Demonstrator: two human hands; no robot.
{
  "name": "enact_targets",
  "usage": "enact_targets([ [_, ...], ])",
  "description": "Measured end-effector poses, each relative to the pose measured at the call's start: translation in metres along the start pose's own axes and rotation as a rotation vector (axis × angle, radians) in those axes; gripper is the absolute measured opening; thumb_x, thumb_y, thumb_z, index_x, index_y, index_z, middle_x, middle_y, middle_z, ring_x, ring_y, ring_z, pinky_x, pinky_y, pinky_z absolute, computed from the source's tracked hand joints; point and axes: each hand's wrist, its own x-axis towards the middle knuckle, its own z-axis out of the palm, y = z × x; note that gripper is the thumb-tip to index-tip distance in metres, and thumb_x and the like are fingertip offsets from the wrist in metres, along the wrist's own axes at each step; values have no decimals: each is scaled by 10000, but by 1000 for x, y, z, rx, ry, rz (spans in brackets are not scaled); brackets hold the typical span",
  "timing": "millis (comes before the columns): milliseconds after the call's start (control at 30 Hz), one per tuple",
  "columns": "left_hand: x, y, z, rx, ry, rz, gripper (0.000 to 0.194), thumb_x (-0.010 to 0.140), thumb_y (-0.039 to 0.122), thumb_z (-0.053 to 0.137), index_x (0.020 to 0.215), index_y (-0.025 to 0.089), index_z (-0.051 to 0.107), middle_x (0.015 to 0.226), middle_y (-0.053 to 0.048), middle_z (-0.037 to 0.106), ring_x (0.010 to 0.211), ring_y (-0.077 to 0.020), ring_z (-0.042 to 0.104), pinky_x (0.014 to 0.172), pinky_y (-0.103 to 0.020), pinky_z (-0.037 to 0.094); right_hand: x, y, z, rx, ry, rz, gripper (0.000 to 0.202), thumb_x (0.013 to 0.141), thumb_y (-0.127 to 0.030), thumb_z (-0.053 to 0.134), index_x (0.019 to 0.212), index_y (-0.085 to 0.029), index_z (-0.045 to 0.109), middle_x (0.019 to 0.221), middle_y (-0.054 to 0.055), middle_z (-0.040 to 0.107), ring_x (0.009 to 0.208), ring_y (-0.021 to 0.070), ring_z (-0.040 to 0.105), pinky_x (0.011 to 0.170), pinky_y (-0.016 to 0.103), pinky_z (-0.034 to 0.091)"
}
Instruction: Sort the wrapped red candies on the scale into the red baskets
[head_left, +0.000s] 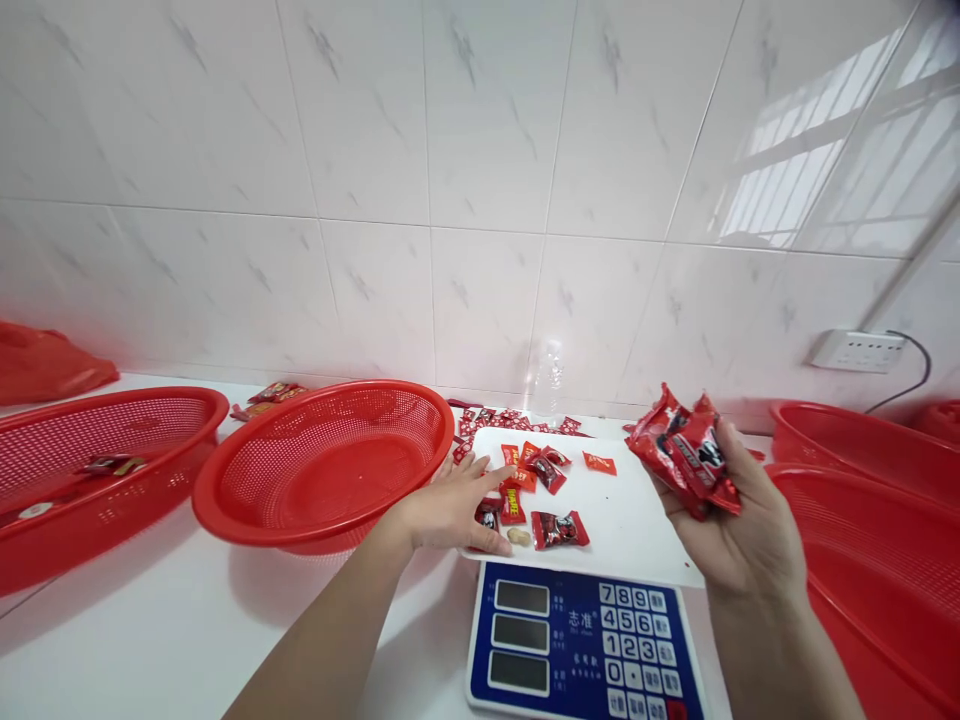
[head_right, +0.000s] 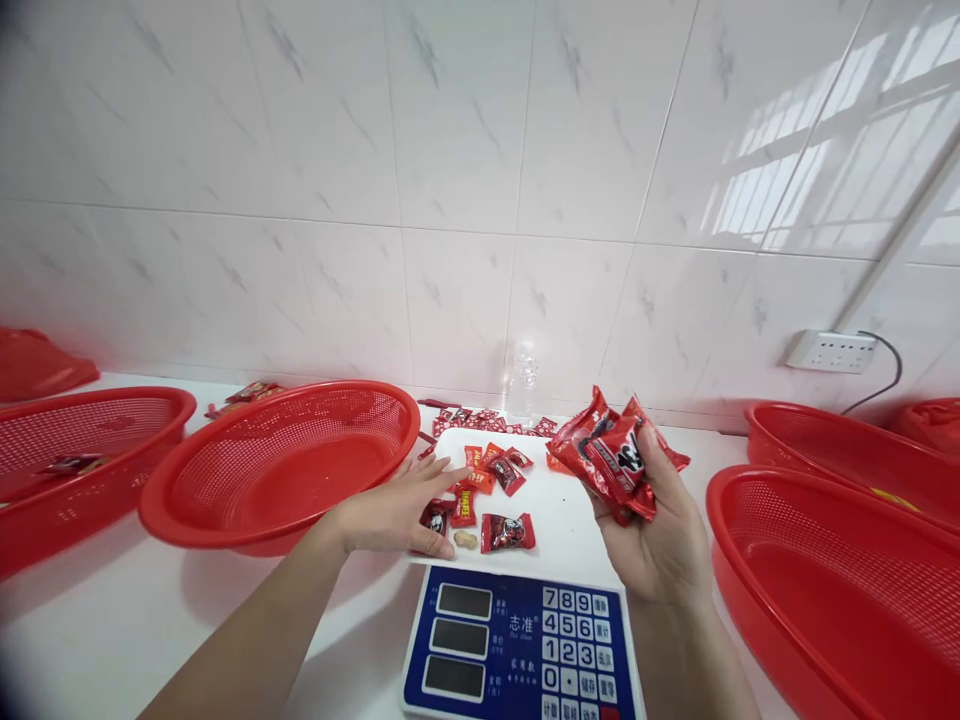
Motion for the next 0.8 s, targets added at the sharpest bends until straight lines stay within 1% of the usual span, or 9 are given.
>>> enact_targets([
  [100,10,2,13,30,47,-26,922,685,705,559,1452,324,218,1532,-137,167,1393,-400,17,1051,-613,115,-2,-3,1,25,16,-37,157,829,-320,627,971,-270,669,1117,-37,684,1117,128,587,871,289,550],
  [133,13,4,17,39,69,-22,880,714,717,510,1450,329,222,1528,-126,195,1395,-392,46,1055,-600,125,-3,-3,2,35,20,-41,168,825,-319,631,977,-258,669,1105,-28,690,1106,132,595,870,295,552],
  [167,15,7,20,52,90,-6,830,742,719,469,1443,335,241,1515,-114,242,1393,-381,95,1060,-581,139,-4,-3,3,47,23,-41,181,822,-314,635,987,-246,667,1091,-21,696,1091,135,605,873,305,552],
  [233,18,11,24,84,142,39,713,794,691,421,1410,348,315,1454,-88,361,1356,-348,237,1062,-537,183,-5,-3,6,77,31,-39,205,818,-295,641,1011,-230,662,1057,-13,709,1052,137,626,882,337,549],
  [300,19,14,27,112,209,70,597,835,635,417,1360,351,396,1358,-70,466,1267,-315,369,1038,-499,245,-6,-4,9,99,39,-38,215,820,-271,640,1029,-225,659,1028,-10,719,1009,133,646,877,355,551],
  [367,21,16,28,131,260,86,523,846,583,456,1309,341,455,1274,-59,523,1181,-301,439,1003,-481,288,-6,-4,10,111,40,-37,216,831,-259,628,1039,-214,659,1011,1,725,967,129,663,855,346,561],
  [467,23,15,30,139,301,106,461,836,518,525,1250,316,504,1181,-53,563,1099,-292,482,945,-451,339,-7,-3,12,124,25,-34,214,852,-252,598,1047,-193,663,1005,19,728,917,126,680,819,309,574],
  [633,26,12,31,67,299,141,391,851,410,546,1221,287,517,1105,-47,572,1001,-245,536,803,-342,409,-7,-2,15,124,34,-39,197,850,-239,598,1025,-187,672,992,21,730,894,134,687,799,316,582],
  [800,26,15,28,59,285,96,273,846,423,542,1066,268,582,968,-22,589,829,-211,574,633,-286,388,-7,0,15,107,54,-64,194,814,-248,646,996,-190,682,945,11,734,872,131,688,801,322,580],
])
